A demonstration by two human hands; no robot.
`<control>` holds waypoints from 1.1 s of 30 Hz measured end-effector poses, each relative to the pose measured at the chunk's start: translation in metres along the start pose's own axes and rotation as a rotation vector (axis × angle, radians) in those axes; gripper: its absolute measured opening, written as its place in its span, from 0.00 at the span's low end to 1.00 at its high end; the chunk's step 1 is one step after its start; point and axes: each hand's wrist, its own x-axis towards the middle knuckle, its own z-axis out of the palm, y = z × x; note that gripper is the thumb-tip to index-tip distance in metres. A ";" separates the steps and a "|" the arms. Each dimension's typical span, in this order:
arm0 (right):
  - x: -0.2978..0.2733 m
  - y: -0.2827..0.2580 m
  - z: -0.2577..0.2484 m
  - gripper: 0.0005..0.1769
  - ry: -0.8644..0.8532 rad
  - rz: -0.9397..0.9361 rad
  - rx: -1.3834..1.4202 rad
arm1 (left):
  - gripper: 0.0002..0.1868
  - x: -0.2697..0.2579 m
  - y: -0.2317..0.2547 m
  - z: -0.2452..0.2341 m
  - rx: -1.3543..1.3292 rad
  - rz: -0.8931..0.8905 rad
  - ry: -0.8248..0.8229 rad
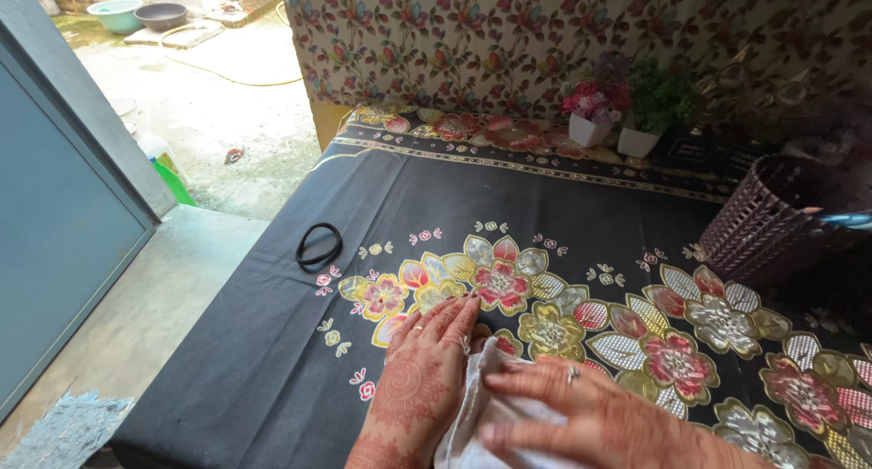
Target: The person wipes a pair of sunglasses with a white cloth, then wipes a small woven basket, and finally wipes the black floral-patterned table surface. The person places the sunglasses and basket on the table after cleaning them.
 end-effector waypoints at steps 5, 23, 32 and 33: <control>-0.037 0.018 0.005 0.32 0.000 0.148 -0.048 | 0.25 0.004 0.009 -0.002 -0.005 -0.046 -0.006; -0.118 0.020 0.073 0.33 0.109 0.969 -0.465 | 0.26 0.007 0.013 -0.002 0.075 -0.029 -0.047; -0.131 0.025 0.055 0.32 0.001 1.071 -0.323 | 0.26 0.002 0.010 -0.001 0.118 0.000 -0.078; -0.161 0.034 0.042 0.33 0.025 1.300 -0.202 | 0.26 0.003 0.010 0.000 0.117 -0.009 -0.082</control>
